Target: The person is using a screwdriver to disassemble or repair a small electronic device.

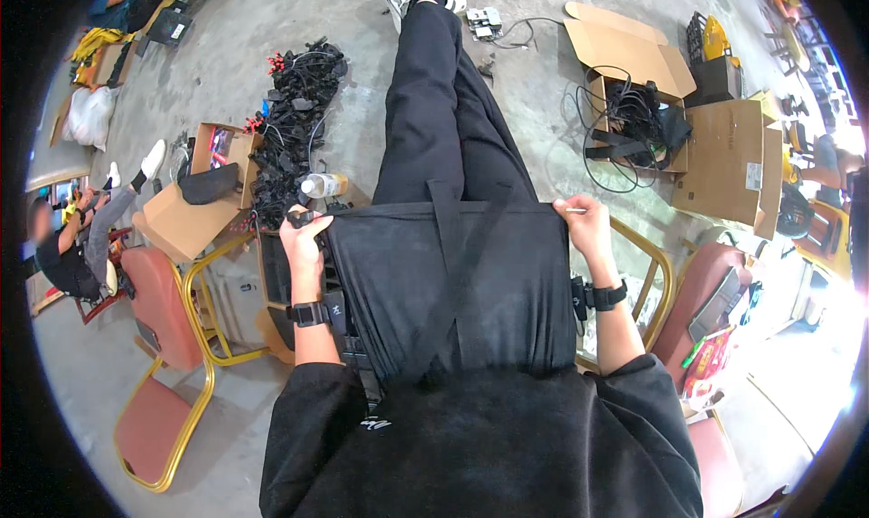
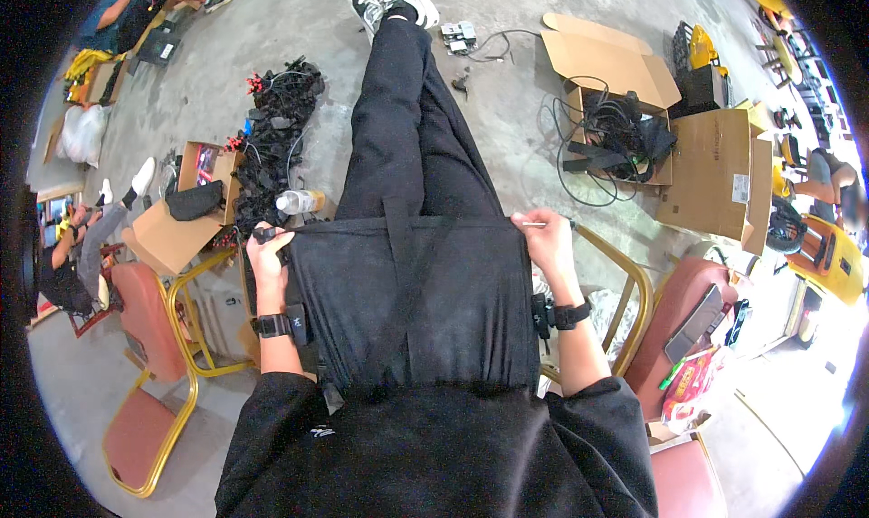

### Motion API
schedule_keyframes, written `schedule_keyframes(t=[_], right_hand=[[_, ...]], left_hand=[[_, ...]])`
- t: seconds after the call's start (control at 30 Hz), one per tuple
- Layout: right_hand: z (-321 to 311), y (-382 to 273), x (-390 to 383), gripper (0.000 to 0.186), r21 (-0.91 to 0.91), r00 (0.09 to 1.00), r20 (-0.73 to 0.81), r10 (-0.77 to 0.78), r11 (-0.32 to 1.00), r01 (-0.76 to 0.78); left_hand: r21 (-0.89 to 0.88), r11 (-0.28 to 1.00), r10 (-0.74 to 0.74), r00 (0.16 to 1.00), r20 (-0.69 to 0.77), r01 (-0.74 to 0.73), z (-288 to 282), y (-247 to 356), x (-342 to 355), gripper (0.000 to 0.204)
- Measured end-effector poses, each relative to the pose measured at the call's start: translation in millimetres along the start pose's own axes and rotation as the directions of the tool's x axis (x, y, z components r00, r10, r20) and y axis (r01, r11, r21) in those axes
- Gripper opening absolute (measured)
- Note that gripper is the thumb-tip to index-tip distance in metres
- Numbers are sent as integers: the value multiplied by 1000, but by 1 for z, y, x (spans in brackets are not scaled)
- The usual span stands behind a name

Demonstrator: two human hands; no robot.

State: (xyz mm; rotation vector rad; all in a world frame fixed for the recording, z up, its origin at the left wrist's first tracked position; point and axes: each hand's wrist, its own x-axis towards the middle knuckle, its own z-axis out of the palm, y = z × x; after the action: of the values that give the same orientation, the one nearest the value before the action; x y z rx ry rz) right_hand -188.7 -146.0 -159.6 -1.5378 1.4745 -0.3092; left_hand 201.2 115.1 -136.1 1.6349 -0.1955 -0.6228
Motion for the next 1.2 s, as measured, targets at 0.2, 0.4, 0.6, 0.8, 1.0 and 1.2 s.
schedule_keyframes(t=[0.2, 0.4, 0.6, 0.8, 1.0, 1.2], right_hand=[[12, -30, -5, 37, -234, 963, 269, 23, 971, 42], [-8, -82, -58, 35, -281, 910, 309, -278, 887, 366], [25, -137, -97, 47, -111, 286, 667, -688, 287, 951], [29, -158, -107, 10, -104, 91, 813, -575, 9, 994], [-50, -176, -138, 8, -249, 265, 866, -423, 95, 964], [-91, -144, -157, 14, -355, 454, 878, -151, 431, 830]], left_hand=[[5, 843, -533, 833, 151, 539, -6, -24, -15, 56], [102, 821, -566, 777, 276, 562, -23, -45, -37, 26], [12, 955, -295, 949, 111, 296, -6, -13, 20, 10], [-278, 960, 7, 994, 108, 23, 56, 89, 39, 11], [-383, 919, 229, 913, 339, -88, 117, 186, 22, 12], [-582, 813, 298, 857, 421, 3, 161, 221, -13, 18]])
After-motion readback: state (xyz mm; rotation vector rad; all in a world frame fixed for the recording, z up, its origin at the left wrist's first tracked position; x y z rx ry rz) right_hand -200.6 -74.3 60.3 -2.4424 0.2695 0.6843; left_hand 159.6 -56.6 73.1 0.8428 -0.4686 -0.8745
